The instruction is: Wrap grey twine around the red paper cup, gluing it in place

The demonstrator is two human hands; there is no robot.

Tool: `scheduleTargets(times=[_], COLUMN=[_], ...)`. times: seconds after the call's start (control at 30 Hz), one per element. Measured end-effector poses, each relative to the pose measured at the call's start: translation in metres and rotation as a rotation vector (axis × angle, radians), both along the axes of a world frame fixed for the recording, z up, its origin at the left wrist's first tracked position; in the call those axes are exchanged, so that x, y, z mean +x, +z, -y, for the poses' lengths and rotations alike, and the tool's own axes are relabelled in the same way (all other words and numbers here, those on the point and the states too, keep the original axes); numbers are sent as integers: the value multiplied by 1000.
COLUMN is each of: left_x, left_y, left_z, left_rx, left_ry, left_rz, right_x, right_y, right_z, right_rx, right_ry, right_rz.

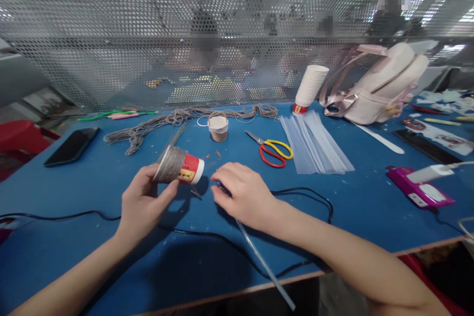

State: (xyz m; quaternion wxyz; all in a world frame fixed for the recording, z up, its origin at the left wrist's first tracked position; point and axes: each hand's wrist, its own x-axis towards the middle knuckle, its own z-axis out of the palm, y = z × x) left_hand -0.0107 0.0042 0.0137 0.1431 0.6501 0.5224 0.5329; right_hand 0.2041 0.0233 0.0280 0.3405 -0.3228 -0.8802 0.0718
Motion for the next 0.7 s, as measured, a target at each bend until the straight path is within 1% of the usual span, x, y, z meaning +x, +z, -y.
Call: scheduleTargets(times=[0.07, 0.13, 0.2, 0.3, 0.4, 0.47, 0.53, 0.6, 0.7], left_x=[4, 7, 8, 8, 7, 7, 8, 8, 10], left_y=[0, 0, -1, -2, -3, -4, -4, -3, 0], left_z=[3, 6, 7, 7, 7, 6, 6, 7, 7], left_rx=[28, 36, 37, 28, 8, -1, -1, 2, 15], left_ry=[-3, -5, -3, 0, -9, -13, -14, -13, -17], left_rz=[2, -3, -14, -33, -52, -62, -72, -88, -125], right_x=[-11, -21, -29, -34, -35, -35, -35, -35, -34], right_y=[3, 6, 7, 7, 7, 7, 6, 7, 15], right_z=[1, 0, -2, -6, -7, -6, -3, 0, 5], right_rx=[153, 303, 393, 444, 428, 367, 240, 30, -388], right_ry=[13, -24, -60, -81, -62, -26, 19, 47, 40], right_rz=[3, 54, 93, 126, 114, 73, -1, -121, -270])
